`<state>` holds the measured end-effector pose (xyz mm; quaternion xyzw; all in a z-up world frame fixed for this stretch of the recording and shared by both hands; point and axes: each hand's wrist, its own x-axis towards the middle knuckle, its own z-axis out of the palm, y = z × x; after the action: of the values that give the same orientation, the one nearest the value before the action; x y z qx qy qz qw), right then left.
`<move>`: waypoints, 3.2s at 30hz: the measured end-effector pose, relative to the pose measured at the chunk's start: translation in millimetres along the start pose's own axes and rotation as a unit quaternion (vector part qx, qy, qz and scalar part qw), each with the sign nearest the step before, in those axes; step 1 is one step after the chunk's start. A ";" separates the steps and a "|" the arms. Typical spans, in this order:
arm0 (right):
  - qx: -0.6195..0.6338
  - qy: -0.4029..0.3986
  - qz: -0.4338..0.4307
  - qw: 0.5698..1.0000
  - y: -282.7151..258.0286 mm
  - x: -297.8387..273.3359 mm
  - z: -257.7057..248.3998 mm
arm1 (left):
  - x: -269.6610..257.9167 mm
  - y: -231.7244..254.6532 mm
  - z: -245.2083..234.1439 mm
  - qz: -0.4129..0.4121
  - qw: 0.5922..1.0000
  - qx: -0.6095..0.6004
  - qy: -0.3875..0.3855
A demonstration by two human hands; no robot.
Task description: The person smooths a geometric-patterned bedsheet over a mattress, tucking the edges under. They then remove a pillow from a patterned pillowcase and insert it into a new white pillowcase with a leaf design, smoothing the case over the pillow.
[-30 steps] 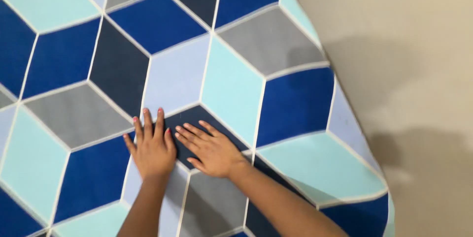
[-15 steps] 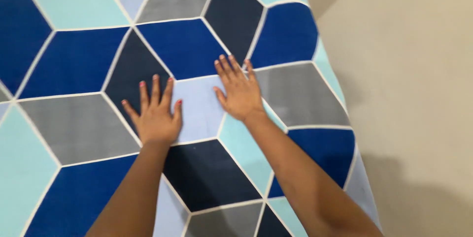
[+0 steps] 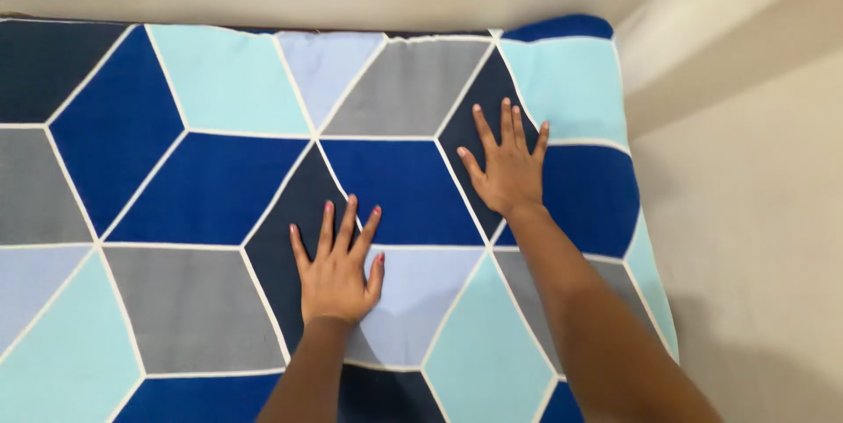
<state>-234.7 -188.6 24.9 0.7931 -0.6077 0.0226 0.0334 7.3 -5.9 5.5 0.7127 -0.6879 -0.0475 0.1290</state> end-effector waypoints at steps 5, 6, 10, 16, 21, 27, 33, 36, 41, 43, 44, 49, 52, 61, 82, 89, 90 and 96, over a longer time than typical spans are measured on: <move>0.050 0.014 0.015 0.999 -8.9 50.6 5.0 | 6.7 -0.7 -2.6 -0.005 1.000 -0.014 -0.013; 0.061 0.016 0.017 0.998 -10.9 59.0 7.0 | 8.3 -3.2 -4.2 -0.009 1.000 -0.017 -0.014; 0.017 0.079 -0.036 0.996 -7.1 70.3 10.0 | 6.7 -4.4 0.0 0.000 1.000 -0.027 0.000; 0.007 0.063 -0.035 0.997 -9.1 90.1 10.4 | 8.8 -10.0 4.7 -0.011 0.998 -0.044 -0.046; 0.027 0.068 -0.036 0.997 -6.3 97.4 10.5 | 8.2 -10.2 4.0 0.013 0.999 -0.030 0.024; 0.019 0.136 -0.053 0.989 -1.0 115.0 10.6 | 11.5 -13.1 7.4 0.028 0.998 -0.027 0.047; 0.070 0.084 -0.029 0.994 3.7 147.8 10.6 | 12.2 -15.2 16.0 0.029 0.998 -0.035 0.053; 0.085 0.102 -0.049 0.990 4.1 147.7 10.6 | 8.8 -17.0 23.7 0.033 0.997 -0.031 0.065; 0.129 0.131 -0.057 0.981 4.1 136.6 14.3 | 8.0 -20.7 26.9 0.038 0.997 -0.031 0.056; 0.123 0.157 -0.069 0.978 3.1 133.3 17.3 | 13.5 -18.9 18.9 0.029 0.999 -0.034 0.008; 0.119 0.179 -0.079 0.973 2.3 135.3 17.6 | 24.1 -21.7 13.3 0.060 0.997 -0.036 0.037; 0.178 0.206 -0.042 0.961 0.2 133.4 31.2 | 124.3 -10.9 5.2 0.147 0.986 -0.074 0.027; 0.210 0.179 -0.023 0.961 10.1 133.9 30.2 | 225.6 13.0 18.3 0.172 0.981 -0.076 0.040; 0.063 0.214 0.000 0.975 5.0 134.9 23.4 | 283.1 35.9 24.1 0.186 0.981 -0.024 0.041; 0.064 -0.042 -0.104 0.992 55.8 169.8 -20.7 | 311.9 33.2 24.6 0.238 0.968 -0.061 0.043; 0.043 -0.003 -0.102 0.994 130.6 165.3 -29.0 | 306.1 22.7 26.9 0.246 0.963 -0.053 0.099; 0.045 -0.002 -0.121 0.992 129.9 165.4 -25.6 | 306.3 21.9 26.9 0.247 0.963 -0.061 0.092; -0.070 -0.028 -0.113 0.991 106.5 162.8 -34.8 | 311.5 24.2 27.4 0.235 0.967 -0.056 0.087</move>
<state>-294.9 -370.1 74.7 0.8529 -0.5148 -0.0458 0.0740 -7.6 -319.0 19.3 0.5241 -0.8184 0.0079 0.2354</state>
